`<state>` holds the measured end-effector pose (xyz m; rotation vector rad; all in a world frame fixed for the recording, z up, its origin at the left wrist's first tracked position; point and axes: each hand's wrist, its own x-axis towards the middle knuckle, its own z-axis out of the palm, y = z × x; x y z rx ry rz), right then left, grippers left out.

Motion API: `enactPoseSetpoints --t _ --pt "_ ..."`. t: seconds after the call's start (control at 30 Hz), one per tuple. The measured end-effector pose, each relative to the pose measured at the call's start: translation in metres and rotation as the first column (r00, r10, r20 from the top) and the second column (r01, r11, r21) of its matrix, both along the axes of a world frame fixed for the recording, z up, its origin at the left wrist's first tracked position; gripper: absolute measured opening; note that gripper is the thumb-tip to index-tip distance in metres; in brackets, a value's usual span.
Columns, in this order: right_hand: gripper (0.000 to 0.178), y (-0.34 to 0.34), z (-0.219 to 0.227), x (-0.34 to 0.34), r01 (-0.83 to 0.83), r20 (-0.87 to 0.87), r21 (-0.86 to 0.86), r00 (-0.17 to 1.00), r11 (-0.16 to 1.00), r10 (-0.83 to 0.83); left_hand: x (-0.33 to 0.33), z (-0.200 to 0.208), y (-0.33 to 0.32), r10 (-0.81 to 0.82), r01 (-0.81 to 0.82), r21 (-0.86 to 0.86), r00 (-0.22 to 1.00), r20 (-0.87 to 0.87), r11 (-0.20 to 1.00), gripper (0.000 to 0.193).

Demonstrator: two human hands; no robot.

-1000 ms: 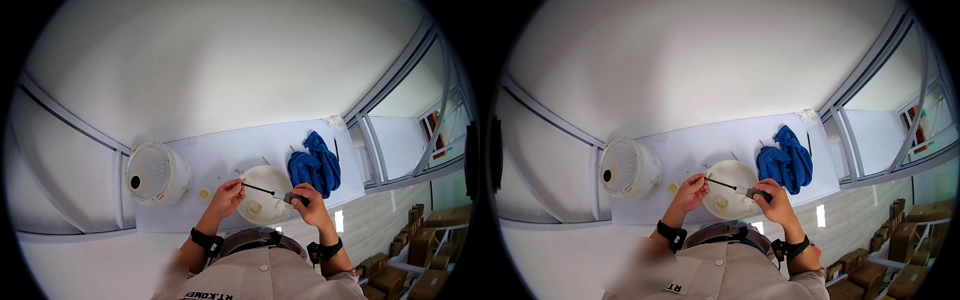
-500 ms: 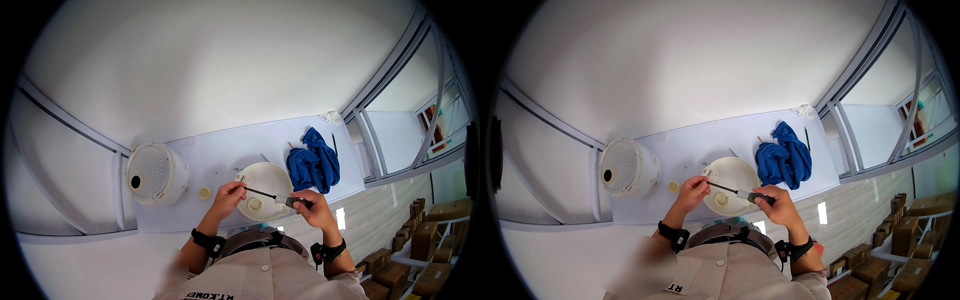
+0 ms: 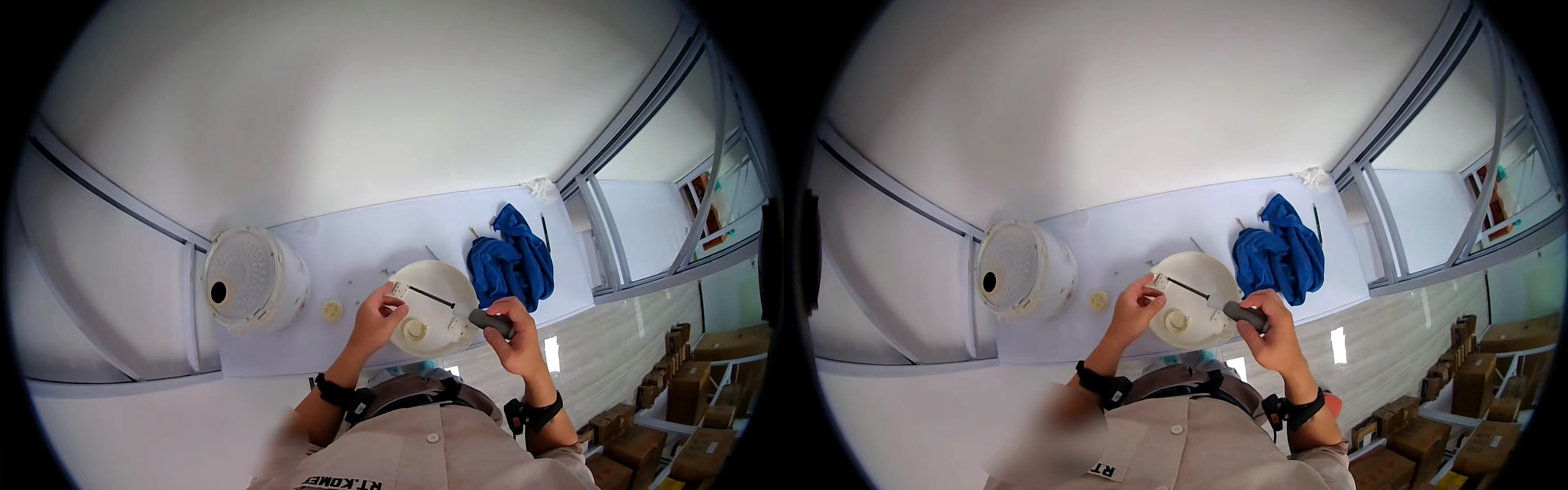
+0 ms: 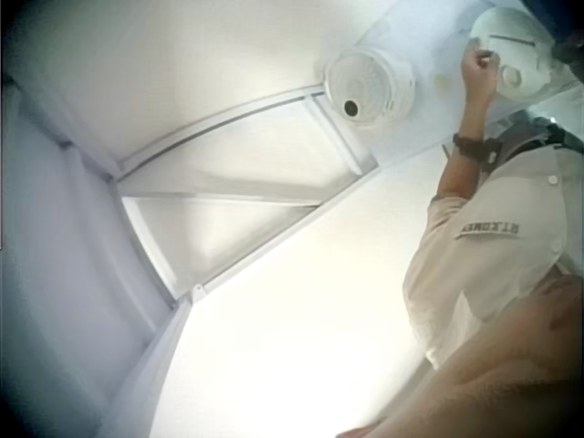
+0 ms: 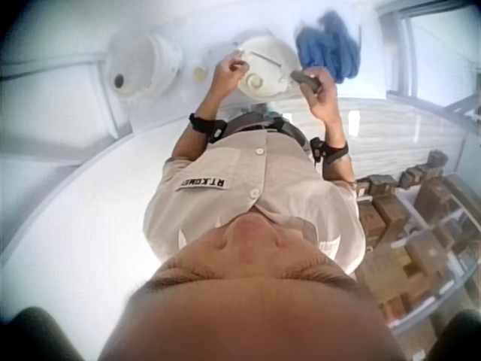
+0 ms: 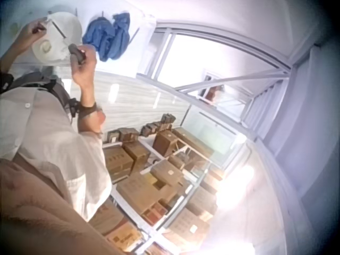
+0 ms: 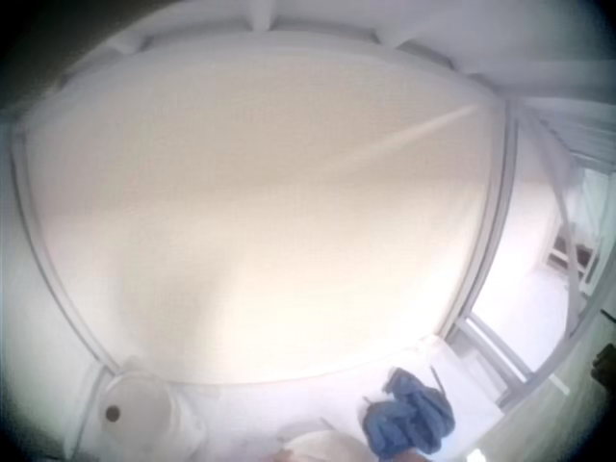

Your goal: The person assembles a white circular light fixture by attaching a curved plastic piece and securing it with screws. They use a screwdriver to tighten the screws and a blue cloth to wipe the fixture.

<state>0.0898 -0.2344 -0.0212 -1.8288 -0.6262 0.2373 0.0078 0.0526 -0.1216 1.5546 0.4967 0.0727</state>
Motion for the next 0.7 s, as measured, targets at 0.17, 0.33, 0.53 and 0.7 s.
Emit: enactPoseSetpoints --t 0.17,0.33,0.53,0.7 --pt "0.030 0.005 0.002 0.003 -0.003 0.157 -0.043 0.988 0.999 0.010 -0.006 -0.012 0.006 0.024 -0.160 0.822 0.984 0.176 0.547 0.058" --pt "0.031 0.014 0.000 0.000 0.011 0.225 -0.046 0.974 0.999 -0.001 0.007 0.005 -0.014 0.124 -0.126 0.838 0.990 0.071 0.530 0.062" --pt "0.031 0.032 0.014 -0.002 0.015 0.304 -0.090 0.953 0.996 0.013 0.020 -0.009 -0.012 0.115 0.132 0.793 0.962 -0.246 0.595 0.066" --pt "0.029 0.046 0.023 -0.002 0.007 0.298 -0.132 0.954 0.991 0.032 0.020 -0.012 -0.012 0.107 0.104 0.771 0.970 -0.218 0.629 0.062"
